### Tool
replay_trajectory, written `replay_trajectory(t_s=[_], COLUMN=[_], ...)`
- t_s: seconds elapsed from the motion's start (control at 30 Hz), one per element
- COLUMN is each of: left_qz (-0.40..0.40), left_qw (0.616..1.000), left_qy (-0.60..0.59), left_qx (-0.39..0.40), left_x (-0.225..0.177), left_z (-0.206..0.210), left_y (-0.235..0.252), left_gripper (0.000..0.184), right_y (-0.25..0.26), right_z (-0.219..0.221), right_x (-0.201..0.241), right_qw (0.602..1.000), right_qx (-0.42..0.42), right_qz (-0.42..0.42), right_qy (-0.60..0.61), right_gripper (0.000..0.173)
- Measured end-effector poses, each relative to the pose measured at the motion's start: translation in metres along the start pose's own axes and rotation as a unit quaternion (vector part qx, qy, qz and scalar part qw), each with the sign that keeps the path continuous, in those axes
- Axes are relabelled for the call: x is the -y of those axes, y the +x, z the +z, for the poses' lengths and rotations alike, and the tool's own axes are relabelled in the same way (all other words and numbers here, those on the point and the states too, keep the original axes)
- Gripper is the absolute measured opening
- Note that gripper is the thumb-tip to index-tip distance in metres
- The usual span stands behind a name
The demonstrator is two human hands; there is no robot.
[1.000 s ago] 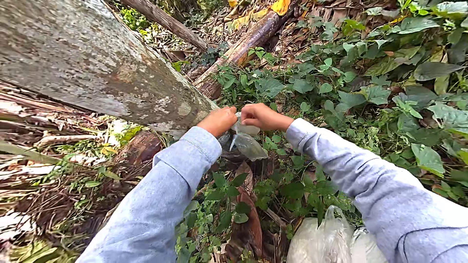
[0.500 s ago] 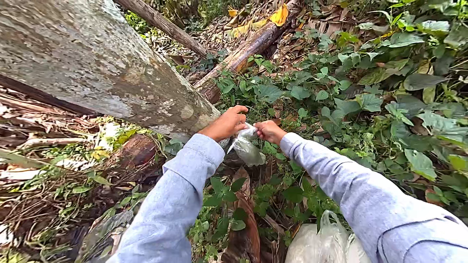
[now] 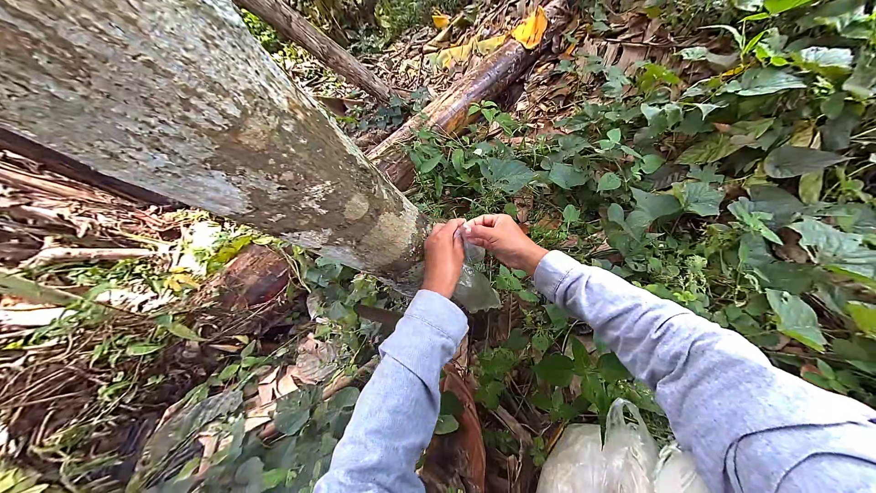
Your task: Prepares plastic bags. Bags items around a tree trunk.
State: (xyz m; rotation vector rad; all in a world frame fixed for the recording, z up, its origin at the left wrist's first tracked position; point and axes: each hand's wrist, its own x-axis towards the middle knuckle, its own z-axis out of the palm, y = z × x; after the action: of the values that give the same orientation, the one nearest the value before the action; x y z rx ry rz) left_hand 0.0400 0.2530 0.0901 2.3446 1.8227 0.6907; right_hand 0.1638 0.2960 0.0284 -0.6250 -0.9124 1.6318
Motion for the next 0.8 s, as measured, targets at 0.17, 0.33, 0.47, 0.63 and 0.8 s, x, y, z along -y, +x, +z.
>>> replay_trajectory(t_s=[0.17,0.33,0.47,0.63,0.8], left_qz=[-0.002,-0.014,0.092,0.027,-0.015], left_qw=[0.999,0.996,0.983,0.989,0.993], left_qy=[0.031,0.075,0.116,0.101,0.102], left_qx=[-0.035,-0.04,-0.109,-0.102,-0.06], left_x=[0.002,0.011,0.03,0.018,0.006], left_z=[0.008,0.014,0.024,0.015,0.002], left_y=[-0.002,-0.006,-0.012,-0.014,-0.013], left_gripper=[0.028,0.037,0.034,0.032,0.026], right_y=[0.005,0.009,0.01,0.0,-0.02], right_z=[-0.006,0.005,0.015,0.019,0.028], right_x=[0.002,-0.006,-0.018,-0.005,0.015], right_qw=[0.978,0.996,0.984,0.945,0.874], right_qx=[0.051,-0.027,-0.106,-0.033,0.045], right_qz=[-0.108,-0.02,0.043,-0.064,-0.151], right_qy=[-0.169,-0.084,-0.138,-0.319,-0.459], right_gripper=[0.008,0.01,0.015,0.019,0.02])
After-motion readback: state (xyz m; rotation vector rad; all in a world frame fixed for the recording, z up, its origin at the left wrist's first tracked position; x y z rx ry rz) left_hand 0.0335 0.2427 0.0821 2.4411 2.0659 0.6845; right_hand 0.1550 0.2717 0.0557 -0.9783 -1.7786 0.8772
